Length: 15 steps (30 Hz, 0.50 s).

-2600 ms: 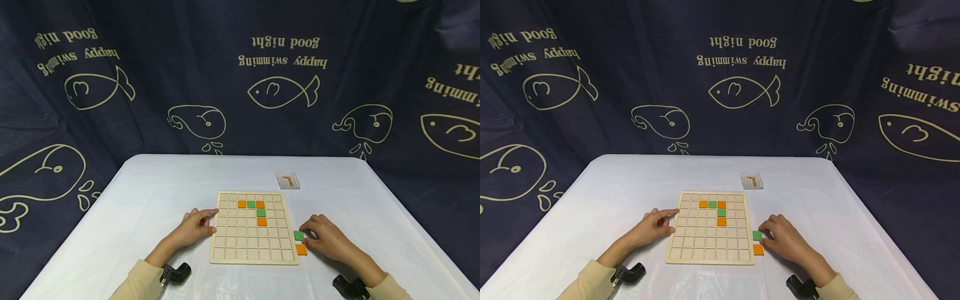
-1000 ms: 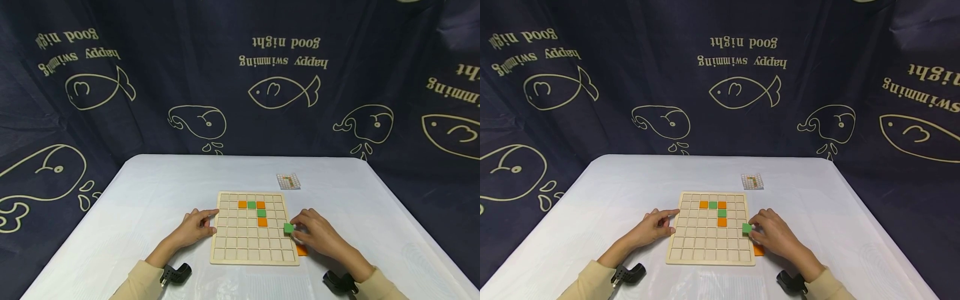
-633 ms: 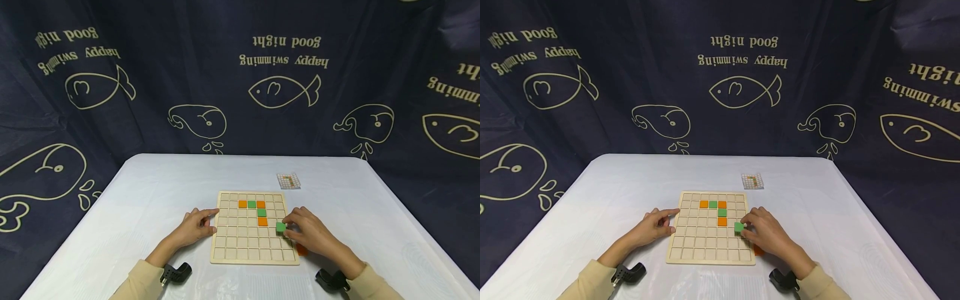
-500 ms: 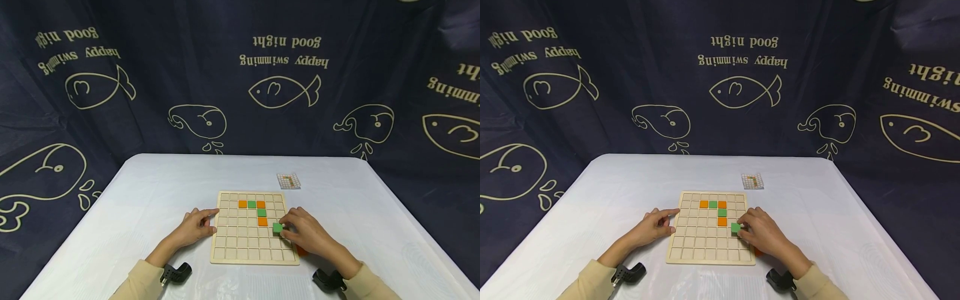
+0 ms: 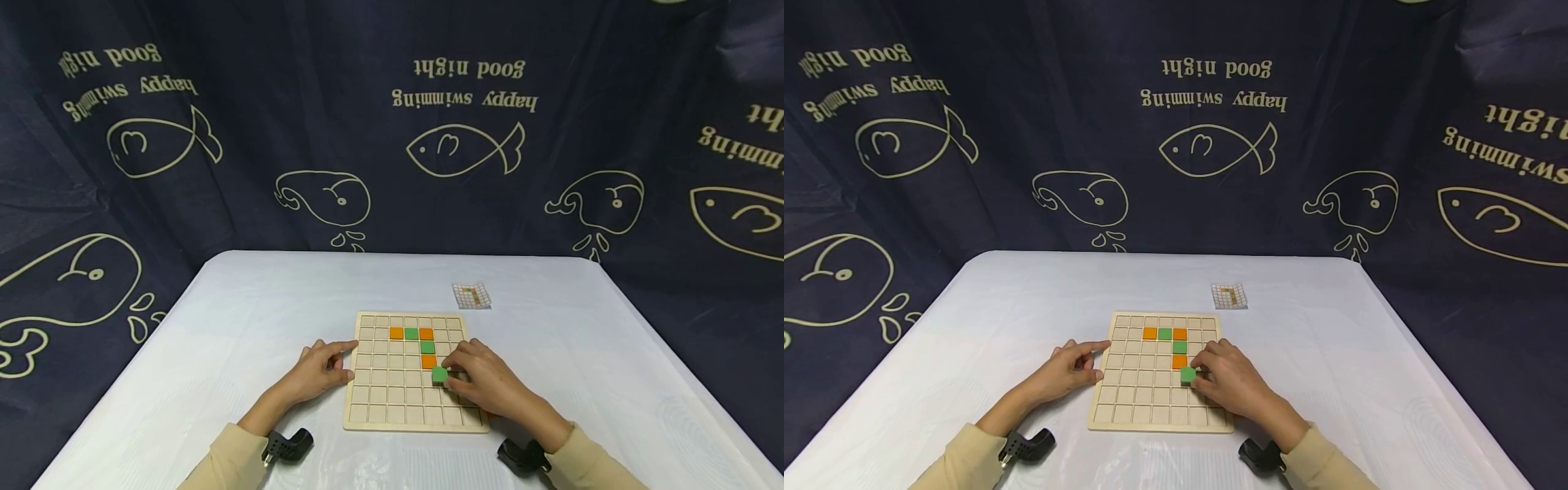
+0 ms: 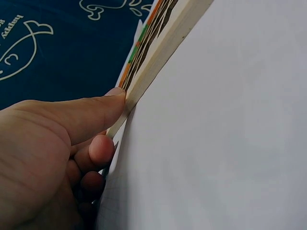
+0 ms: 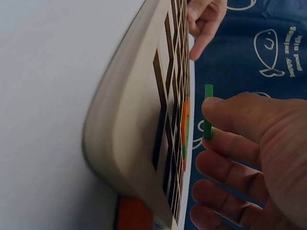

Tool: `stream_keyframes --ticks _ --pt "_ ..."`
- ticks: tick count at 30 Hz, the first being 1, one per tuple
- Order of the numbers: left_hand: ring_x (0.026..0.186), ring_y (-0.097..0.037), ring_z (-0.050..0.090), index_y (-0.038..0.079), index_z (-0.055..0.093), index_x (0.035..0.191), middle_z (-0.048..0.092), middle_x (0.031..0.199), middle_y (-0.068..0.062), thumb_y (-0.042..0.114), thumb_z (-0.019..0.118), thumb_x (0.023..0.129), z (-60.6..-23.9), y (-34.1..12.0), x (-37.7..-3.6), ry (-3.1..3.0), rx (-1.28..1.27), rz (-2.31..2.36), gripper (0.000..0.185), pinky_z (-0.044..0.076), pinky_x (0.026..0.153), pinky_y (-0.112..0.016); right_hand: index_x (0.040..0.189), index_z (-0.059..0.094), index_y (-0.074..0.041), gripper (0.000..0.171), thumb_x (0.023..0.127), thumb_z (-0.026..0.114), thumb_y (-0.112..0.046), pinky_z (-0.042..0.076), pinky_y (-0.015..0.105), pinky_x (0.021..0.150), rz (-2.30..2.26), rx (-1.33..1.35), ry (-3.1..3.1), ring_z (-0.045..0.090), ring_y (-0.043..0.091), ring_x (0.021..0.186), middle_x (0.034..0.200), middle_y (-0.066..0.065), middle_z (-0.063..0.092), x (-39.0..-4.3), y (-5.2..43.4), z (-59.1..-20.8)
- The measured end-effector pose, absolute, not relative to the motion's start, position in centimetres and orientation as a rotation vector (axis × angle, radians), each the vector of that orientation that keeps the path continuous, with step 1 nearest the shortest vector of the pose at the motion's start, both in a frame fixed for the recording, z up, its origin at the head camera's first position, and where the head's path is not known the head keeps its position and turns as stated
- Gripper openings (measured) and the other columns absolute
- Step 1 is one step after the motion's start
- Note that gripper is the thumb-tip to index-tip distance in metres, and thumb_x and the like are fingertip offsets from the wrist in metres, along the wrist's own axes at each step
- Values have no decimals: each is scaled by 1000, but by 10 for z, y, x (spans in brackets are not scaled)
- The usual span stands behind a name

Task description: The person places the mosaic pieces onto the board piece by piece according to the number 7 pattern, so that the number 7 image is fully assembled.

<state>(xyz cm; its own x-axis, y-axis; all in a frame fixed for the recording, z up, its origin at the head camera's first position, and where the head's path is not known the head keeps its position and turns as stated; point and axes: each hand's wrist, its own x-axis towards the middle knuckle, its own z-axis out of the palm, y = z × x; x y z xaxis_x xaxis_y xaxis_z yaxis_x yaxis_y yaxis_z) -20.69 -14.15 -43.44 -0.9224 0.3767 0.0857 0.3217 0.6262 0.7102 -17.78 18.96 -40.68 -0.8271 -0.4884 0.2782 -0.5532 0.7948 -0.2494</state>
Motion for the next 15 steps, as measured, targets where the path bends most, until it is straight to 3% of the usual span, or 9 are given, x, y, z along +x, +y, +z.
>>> stream_keyframes --ticks 15 --pt "69 -7 35 16 55 132 51 71 11 28 73 80 -434 -141 -207 2779 572 1162 56 20 72 -30 95 71 -18 19 79 72 -27 41 24 71 431 829 -2787 41 4 79 87 -10 58 -181 180 -412"
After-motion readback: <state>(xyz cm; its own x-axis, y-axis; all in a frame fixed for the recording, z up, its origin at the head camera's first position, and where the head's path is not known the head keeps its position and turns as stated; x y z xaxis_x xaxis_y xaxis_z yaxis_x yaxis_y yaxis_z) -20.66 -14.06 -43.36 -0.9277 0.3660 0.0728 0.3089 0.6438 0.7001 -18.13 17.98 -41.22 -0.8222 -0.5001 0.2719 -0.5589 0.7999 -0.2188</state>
